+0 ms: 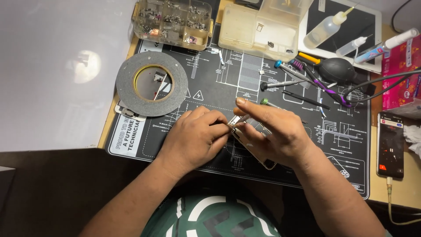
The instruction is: The person uses a precision screwdriver to remove screws from a disassembled smartphone placed on a work mat. They then place the screws into a compartmentalized parts organizer and continue to manipulate the phone's internal components.
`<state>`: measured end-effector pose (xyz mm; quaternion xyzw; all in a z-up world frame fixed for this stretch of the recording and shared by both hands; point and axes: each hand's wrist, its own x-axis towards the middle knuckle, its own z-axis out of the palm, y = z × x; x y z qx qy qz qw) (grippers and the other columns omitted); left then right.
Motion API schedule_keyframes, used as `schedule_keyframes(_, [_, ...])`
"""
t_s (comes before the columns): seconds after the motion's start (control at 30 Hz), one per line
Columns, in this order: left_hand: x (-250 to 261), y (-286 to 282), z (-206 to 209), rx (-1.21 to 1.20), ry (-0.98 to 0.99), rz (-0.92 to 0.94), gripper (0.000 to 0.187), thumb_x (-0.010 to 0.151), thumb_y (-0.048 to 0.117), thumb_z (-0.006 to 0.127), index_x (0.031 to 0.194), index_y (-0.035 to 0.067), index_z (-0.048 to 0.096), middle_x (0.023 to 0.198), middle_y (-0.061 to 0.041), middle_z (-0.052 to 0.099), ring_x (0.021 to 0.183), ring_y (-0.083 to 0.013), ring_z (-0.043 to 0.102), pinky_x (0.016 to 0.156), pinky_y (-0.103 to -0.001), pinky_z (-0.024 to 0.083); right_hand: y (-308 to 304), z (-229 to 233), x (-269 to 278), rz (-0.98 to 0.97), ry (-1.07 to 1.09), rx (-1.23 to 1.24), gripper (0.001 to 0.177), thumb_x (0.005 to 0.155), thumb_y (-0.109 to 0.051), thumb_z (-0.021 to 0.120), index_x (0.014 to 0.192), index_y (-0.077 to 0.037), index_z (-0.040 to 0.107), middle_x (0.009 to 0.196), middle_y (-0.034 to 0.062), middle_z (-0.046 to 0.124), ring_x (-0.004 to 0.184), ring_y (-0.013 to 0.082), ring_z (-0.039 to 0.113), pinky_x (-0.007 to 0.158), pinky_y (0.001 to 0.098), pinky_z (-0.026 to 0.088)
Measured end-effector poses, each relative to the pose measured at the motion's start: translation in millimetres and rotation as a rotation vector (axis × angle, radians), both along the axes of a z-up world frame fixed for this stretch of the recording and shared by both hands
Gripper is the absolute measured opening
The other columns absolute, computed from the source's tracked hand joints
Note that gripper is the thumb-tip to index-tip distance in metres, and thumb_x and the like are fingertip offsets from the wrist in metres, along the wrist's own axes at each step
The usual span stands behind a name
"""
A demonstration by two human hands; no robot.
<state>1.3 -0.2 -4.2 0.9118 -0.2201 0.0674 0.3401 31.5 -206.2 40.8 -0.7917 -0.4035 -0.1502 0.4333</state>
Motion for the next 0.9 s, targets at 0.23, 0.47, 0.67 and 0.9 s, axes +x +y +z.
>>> schedule_keyframes(0.23, [-1.6, 0.9, 9.1, 0.025, -0.049, 0.004, 0.021, 0.094, 0.033, 0.065, 0.082, 0.021, 0.078, 0.09, 0.003, 0.072, 0.092, -0.0203, 0.067, 0.078, -0.033, 0.051, -33.1, -35.2, 17.0, -0.012, 0.025, 0.016, 0.07, 0.087, 0.004, 0.071, 0.147, 0.011, 0.035, 0.102, 0.0147, 0.079, 0.077, 0.0275, 0.077, 0.067, 0.0388, 0.059])
schedule_keyframes(0.47, [0.1, -1.3, 3.7, 0.025, -0.104, -0.046, 0.016, 0.095, 0.029, 0.064, 0.099, 0.018, 0.075, 0.093, 0.0, 0.069, 0.087, -0.0237, 0.063, 0.072, -0.038, 0.051, -58.2, -18.8, 34.4, -0.219, 0.231, 0.137, 0.029, 0.098, 0.006, 0.068, 0.125, 0.011, 0.06, 0.101, 0.0239, 0.073, 0.095, 0.0296, 0.075, 0.088, 0.0382, 0.062])
schedule_keyframes(0.67, [-0.1, -5.0, 6.8, 0.016, -0.14, -0.038, 0.021, 0.095, 0.031, 0.062, 0.104, 0.02, 0.078, 0.09, -0.003, 0.072, 0.09, -0.0266, 0.069, 0.075, -0.038, 0.052, -49.8, -20.6, 39.6, -0.291, 0.186, -0.048, 0.016, 0.096, -0.013, 0.073, 0.109, -0.003, 0.074, 0.083, 0.0124, 0.074, 0.072, 0.0266, 0.073, 0.069, 0.0375, 0.058])
schedule_keyframes(0.9, [-2.1, -7.5, 7.6, 0.085, -0.184, -0.018, 0.019, 0.095, 0.029, 0.063, 0.104, 0.022, 0.079, 0.089, -0.003, 0.07, 0.089, -0.0258, 0.068, 0.072, -0.036, 0.051, -45.6, -25.3, 41.2, -0.361, 0.263, -0.072, 0.012, 0.1, -0.018, 0.07, 0.107, -0.01, 0.075, 0.075, 0.0076, 0.068, 0.066, 0.0208, 0.064, 0.07, 0.0346, 0.052])
